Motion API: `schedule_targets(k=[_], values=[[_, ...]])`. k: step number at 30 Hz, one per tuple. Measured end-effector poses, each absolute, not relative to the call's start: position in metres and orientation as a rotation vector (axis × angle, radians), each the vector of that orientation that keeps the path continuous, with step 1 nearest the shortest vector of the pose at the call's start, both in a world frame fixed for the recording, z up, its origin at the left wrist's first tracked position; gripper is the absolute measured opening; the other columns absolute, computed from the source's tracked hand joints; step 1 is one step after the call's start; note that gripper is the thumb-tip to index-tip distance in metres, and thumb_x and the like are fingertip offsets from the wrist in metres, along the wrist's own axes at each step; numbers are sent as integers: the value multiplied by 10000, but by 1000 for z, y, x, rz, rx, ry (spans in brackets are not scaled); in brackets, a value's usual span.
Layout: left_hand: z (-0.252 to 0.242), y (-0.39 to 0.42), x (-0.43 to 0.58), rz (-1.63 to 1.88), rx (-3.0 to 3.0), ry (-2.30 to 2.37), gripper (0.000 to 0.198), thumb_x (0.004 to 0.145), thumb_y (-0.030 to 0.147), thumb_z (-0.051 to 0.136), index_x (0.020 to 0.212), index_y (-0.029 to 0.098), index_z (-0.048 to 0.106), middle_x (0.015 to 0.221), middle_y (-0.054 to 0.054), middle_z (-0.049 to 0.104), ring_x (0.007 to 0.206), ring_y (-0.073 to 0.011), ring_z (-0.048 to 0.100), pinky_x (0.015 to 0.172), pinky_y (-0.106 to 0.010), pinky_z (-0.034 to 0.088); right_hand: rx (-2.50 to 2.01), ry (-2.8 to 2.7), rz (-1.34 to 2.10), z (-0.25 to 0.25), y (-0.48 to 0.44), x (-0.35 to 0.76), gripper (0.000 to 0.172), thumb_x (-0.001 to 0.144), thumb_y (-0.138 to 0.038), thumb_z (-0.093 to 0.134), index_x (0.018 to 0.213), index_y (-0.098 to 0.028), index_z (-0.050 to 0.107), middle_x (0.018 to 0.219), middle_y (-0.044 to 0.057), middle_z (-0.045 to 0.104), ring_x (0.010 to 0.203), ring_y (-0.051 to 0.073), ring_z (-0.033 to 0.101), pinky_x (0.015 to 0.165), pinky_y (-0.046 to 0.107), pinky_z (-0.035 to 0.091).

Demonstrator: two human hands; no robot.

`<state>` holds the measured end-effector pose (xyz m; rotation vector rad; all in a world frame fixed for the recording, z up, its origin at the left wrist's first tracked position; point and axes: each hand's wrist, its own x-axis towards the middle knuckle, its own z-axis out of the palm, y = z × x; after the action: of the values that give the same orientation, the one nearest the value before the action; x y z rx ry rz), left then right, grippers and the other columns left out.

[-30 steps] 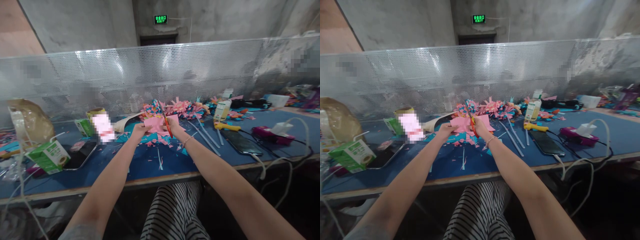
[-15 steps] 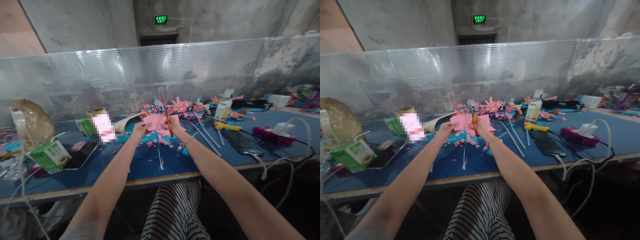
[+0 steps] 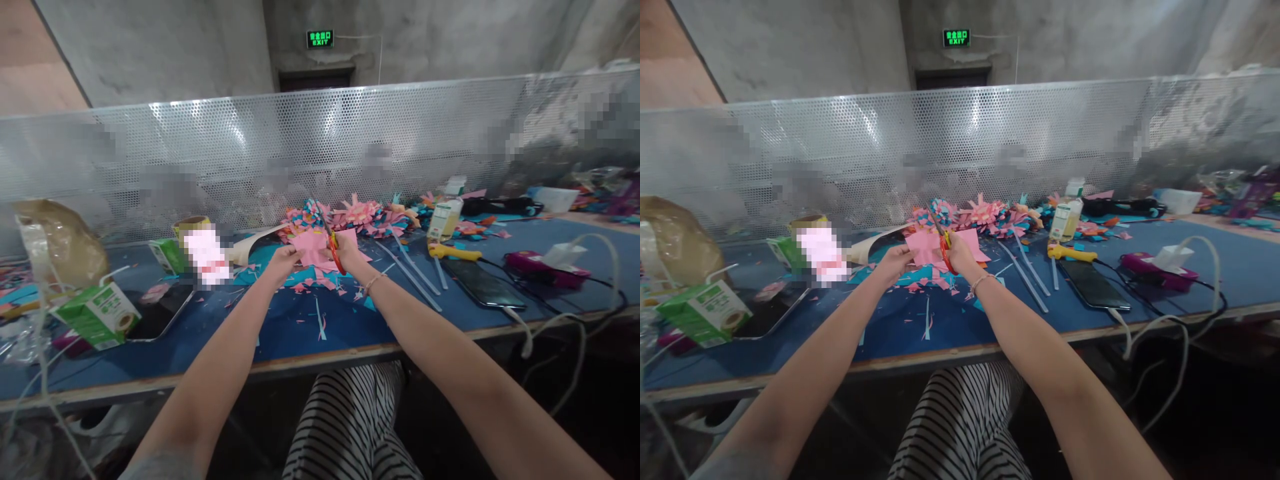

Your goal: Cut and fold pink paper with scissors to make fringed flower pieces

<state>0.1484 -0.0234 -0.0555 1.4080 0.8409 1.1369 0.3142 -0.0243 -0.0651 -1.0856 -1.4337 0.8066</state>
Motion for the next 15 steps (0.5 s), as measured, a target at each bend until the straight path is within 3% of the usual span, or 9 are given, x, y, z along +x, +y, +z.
schedule_targets(k=[5, 15], values=[[-55, -24, 149, 1167, 1358, 849, 287, 535, 292, 730, 552, 132, 493, 468, 51, 462, 462, -74, 484, 578, -289, 502, -1085, -1391, 754, -69, -10, 314, 315, 516, -198, 631, 676, -193, 360, 581, -71, 390, 510, 59, 369, 454, 187, 346], [-57, -17, 146, 1223, 1388, 863, 283, 536, 331, 722, 591, 122, 539, 498, 33, 502, 477, -72, 486, 558, -265, 505, -1113, -1390, 629, -78, -2, 324, 326, 499, -241, 655, 699, -179, 405, 602, -68, 442, 516, 68, 410, 499, 209, 362]])
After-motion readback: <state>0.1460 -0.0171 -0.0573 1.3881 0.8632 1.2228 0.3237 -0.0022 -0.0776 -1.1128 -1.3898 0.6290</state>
